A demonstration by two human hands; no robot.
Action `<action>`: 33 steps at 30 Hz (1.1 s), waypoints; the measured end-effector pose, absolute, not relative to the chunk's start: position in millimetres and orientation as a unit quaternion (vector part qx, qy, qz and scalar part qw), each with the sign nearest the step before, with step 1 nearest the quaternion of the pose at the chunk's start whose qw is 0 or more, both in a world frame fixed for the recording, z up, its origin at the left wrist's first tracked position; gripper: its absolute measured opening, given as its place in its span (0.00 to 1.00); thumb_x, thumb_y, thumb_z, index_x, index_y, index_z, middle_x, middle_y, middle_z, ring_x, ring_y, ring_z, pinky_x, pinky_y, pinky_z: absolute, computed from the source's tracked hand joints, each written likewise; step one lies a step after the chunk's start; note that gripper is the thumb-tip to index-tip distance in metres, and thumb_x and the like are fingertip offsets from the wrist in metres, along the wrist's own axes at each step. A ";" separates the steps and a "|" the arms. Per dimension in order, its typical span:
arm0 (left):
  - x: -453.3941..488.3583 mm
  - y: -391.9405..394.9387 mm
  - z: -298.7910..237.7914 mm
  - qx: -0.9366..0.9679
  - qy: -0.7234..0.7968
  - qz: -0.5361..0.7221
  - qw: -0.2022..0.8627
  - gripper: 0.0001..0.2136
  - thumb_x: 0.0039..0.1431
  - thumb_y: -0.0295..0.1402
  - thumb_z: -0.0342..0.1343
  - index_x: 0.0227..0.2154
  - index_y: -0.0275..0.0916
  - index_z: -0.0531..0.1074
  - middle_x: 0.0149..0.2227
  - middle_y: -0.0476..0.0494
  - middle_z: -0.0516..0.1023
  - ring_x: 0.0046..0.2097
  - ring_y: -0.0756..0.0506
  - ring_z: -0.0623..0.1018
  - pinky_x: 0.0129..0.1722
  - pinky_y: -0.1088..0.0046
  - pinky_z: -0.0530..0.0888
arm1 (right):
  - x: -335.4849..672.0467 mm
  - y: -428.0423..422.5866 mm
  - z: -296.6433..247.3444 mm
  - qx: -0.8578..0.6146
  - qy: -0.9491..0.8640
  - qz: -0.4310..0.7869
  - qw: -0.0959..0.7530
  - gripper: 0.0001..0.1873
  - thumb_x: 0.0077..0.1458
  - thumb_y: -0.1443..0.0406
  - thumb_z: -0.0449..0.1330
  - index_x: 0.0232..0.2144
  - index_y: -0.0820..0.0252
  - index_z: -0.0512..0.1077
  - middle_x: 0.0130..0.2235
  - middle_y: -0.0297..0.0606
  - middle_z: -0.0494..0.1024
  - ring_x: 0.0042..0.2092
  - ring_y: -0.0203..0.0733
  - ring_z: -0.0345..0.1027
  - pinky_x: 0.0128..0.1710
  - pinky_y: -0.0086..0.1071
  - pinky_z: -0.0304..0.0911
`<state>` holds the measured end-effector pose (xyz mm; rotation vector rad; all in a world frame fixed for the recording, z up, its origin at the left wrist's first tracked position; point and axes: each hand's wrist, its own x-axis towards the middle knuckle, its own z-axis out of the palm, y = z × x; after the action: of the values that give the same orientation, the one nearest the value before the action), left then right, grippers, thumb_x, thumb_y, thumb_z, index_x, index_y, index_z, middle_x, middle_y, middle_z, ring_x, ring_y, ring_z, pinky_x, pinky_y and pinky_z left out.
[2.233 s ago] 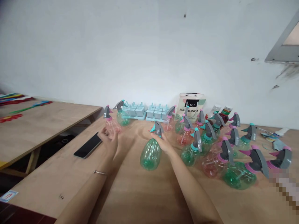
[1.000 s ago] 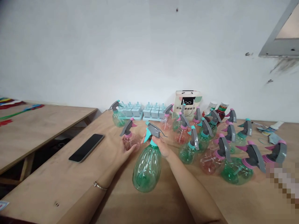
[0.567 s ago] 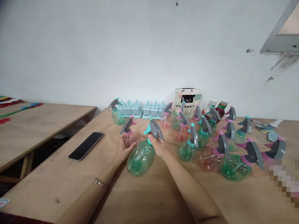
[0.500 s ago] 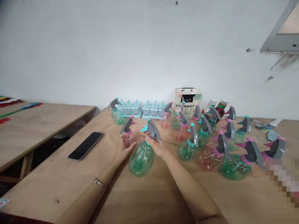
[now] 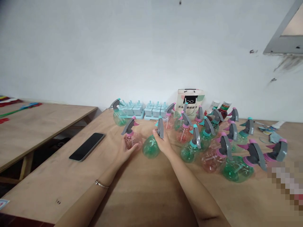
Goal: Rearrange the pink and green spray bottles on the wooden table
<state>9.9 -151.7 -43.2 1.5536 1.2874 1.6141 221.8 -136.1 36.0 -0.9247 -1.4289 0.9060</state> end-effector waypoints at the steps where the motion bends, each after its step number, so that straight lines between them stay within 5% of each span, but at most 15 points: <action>1: 9.5 -151.2 -43.6 0.579 0.480 0.601 0.272 0.34 0.48 0.44 0.65 0.55 0.40 0.57 0.53 0.33 0.74 0.54 0.36 0.78 0.56 0.52 0.74 | 224.1 -131.7 32.6 -0.394 -0.619 0.365 0.573 0.25 0.53 0.47 0.58 0.49 0.53 0.70 0.38 0.37 0.75 0.42 0.45 0.68 0.49 0.40 0.64; 10: 8.6 -152.7 -43.4 0.580 0.491 0.590 0.271 0.33 0.49 0.43 0.65 0.55 0.40 0.57 0.54 0.33 0.74 0.55 0.35 0.77 0.55 0.52 0.75 | 246.7 -99.5 5.6 -0.433 -0.650 0.143 0.607 0.30 0.60 0.52 0.53 0.60 0.59 0.59 0.52 0.51 0.71 0.53 0.51 0.68 0.57 0.49 0.62; 18: 8.5 -152.8 -42.8 0.586 0.492 0.590 0.256 0.32 0.49 0.42 0.64 0.54 0.39 0.58 0.52 0.34 0.74 0.54 0.36 0.78 0.55 0.53 0.75 | 249.1 -87.5 -16.0 -0.468 -0.666 0.062 0.578 0.33 0.63 0.52 0.50 0.65 0.61 0.52 0.64 0.56 0.61 0.67 0.53 0.54 0.64 0.54 0.53; 26: 6.5 -151.2 -45.8 0.586 0.500 0.587 0.248 0.33 0.49 0.45 0.65 0.55 0.40 0.59 0.55 0.33 0.72 0.59 0.34 0.74 0.59 0.51 0.71 | 251.7 -82.8 -36.1 -0.484 -0.613 -0.015 0.625 0.27 0.64 0.57 0.49 0.61 0.61 0.53 0.61 0.59 0.61 0.65 0.56 0.55 0.62 0.58 0.53; 30: 7.8 -152.5 -50.6 0.590 0.497 0.586 0.247 0.34 0.49 0.45 0.65 0.56 0.40 0.59 0.54 0.33 0.73 0.57 0.34 0.75 0.58 0.51 0.71 | 235.5 -101.5 -45.9 -0.398 -0.630 -0.094 0.660 0.18 0.60 0.63 0.55 0.51 0.56 0.58 0.53 0.52 0.66 0.56 0.52 0.65 0.55 0.53 0.63; 33: 13.5 -159.0 -51.9 0.629 0.502 0.550 0.224 0.32 0.54 0.45 0.61 0.58 0.40 0.58 0.55 0.34 0.72 0.57 0.35 0.74 0.58 0.53 0.71 | 205.9 -124.6 -42.9 -0.343 -0.697 -0.042 0.628 0.25 0.58 0.61 0.57 0.55 0.56 0.56 0.53 0.51 0.66 0.56 0.52 0.66 0.55 0.51 0.65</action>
<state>13.5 -159.0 -51.9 1.7351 1.3871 1.5180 205.9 -124.6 -42.9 -0.7868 -1.5970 -0.0961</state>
